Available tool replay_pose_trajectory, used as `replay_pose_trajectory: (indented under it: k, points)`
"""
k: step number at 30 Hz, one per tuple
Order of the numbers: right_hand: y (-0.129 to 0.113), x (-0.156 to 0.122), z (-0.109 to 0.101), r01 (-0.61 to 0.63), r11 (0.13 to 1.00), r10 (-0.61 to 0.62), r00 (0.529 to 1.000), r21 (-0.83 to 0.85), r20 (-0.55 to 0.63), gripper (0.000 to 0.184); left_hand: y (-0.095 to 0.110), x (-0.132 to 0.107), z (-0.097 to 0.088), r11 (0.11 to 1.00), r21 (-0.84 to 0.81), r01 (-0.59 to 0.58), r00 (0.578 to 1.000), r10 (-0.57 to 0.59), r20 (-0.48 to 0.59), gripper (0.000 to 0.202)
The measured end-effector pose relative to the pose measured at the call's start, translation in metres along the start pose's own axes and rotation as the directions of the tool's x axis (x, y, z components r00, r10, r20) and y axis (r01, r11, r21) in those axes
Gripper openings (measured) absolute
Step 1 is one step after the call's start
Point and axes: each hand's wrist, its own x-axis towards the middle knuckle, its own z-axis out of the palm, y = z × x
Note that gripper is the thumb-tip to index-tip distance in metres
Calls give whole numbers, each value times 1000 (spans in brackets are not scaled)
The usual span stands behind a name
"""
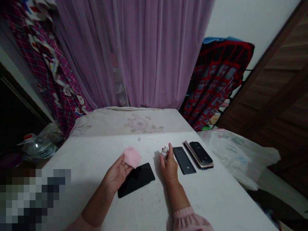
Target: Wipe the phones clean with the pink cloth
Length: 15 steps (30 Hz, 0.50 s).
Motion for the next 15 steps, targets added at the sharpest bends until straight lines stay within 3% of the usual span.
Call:
replay_pose_trajectory:
  k: [3, 7, 11, 15]
  points:
    - [-16, -9, 10, -67, 945, 34, 994, 321, 105, 75, 5, 0, 4, 999, -43, 32, 998, -35, -51, 23]
    - [-34, -20, 23, -216, 744, 120, 974, 632, 191, 66, 9, -4, 7, 992, -115, 46, 996, -55, -73, 20]
    - [-46, -24, 24, -291, 649, 131, 953, 703, 273, 66, 11, -10, 11, 982, -178, 55, 996, -67, -61, 20]
    - [-51, -27, 25, -257, 722, 120, 961, 642, 250, 62, 11, -13, 13, 979, -191, 72, 995, -82, -48, 25]
